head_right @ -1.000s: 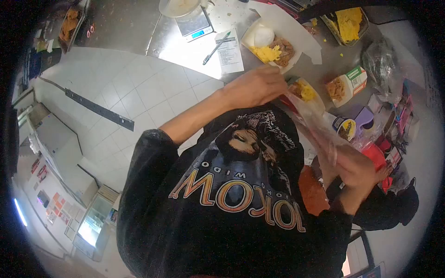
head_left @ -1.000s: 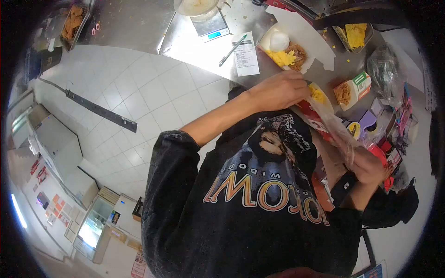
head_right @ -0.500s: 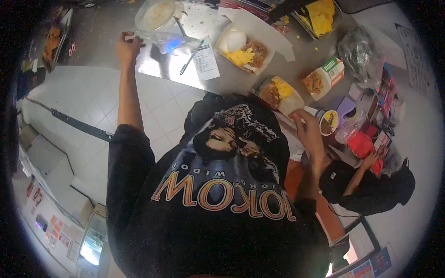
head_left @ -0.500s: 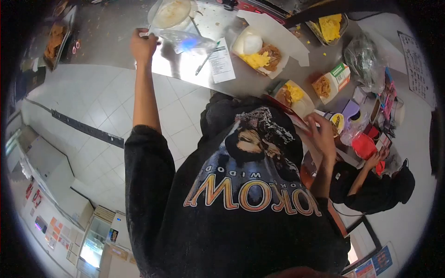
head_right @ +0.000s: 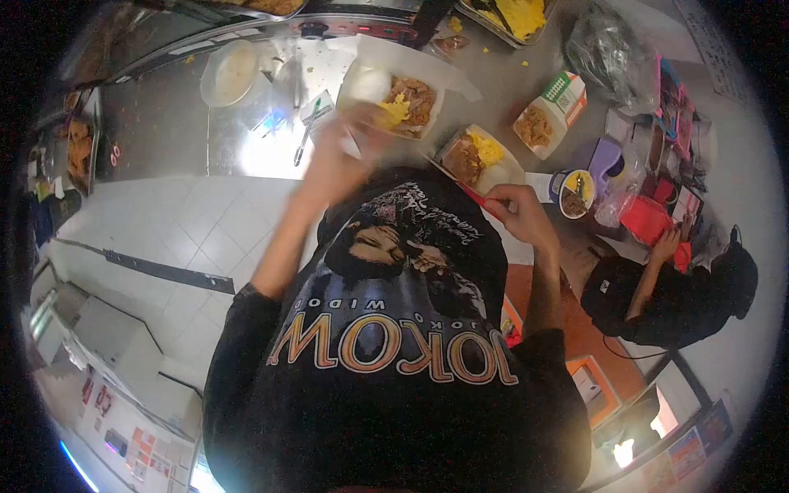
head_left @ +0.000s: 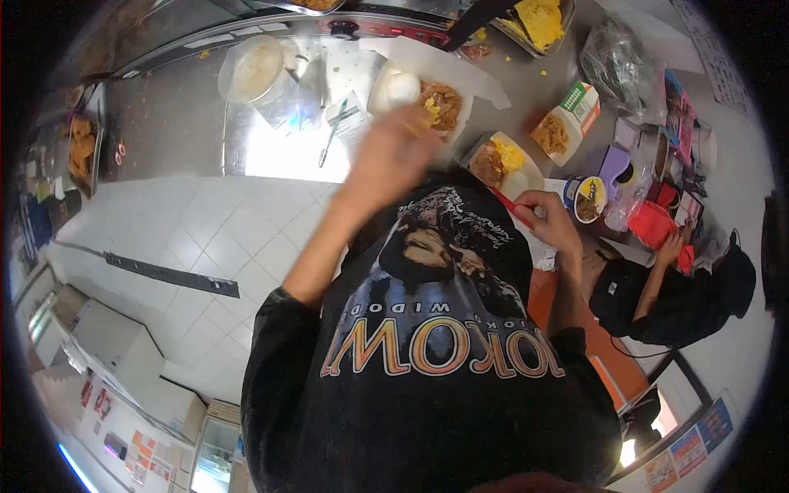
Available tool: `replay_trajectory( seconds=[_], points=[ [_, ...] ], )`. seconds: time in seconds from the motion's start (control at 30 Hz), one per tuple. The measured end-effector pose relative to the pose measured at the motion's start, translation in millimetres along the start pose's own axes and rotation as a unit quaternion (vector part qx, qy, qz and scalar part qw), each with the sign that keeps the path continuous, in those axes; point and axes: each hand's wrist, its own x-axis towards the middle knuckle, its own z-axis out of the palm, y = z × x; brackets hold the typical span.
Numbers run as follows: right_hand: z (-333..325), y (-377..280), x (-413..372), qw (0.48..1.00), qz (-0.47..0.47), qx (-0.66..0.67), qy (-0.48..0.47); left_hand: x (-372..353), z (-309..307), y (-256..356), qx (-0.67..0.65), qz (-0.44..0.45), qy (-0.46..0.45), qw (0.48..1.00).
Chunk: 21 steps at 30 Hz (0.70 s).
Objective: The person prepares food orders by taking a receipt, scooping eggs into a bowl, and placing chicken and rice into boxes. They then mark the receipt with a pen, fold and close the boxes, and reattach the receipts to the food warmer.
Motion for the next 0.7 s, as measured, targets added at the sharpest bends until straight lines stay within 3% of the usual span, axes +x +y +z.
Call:
replay_trajectory(
  seconds=[0.03,0.1,0.2,0.3,0.33,0.43,0.57,0.7],
  points=[
    [0.6,7.2,5.3,1.0,-0.002,0.009,-0.012,1.9,32.9,9.7,0.013,0.097,-0.113,0.989],
    [2.7,9.1,4.4,0.999,-0.009,0.034,-0.015,-6.7,80.8,19.3,0.115,0.28,-0.161,0.939],
    [3.1,18.6,2.9,0.996,-0.034,0.07,0.048,10.5,134.6,-5.4,0.18,0.275,-0.282,0.902],
    [9.1,18.8,-9.7,0.945,-0.084,-0.032,0.313,28.6,139.6,-2.8,0.094,0.24,-0.25,0.933],
    [16.6,39.3,-12.8,0.923,-0.102,-0.094,0.359,32.8,141.6,-1.6,0.116,0.211,-0.241,0.94],
    [30.0,52.0,-14.7,0.877,-0.106,-0.201,0.424,49.9,153.2,-20.6,0.164,0.299,-0.183,0.922],
    [53.1,89.4,8.2,0.855,-0.135,-0.168,0.472,58.5,170.5,-30.9,0.219,0.318,-0.146,0.911],
    [60.7,107.3,28.0,0.857,-0.127,-0.097,0.489,64.9,185.5,-40.8,0.252,0.299,-0.165,0.905]
  ],
)
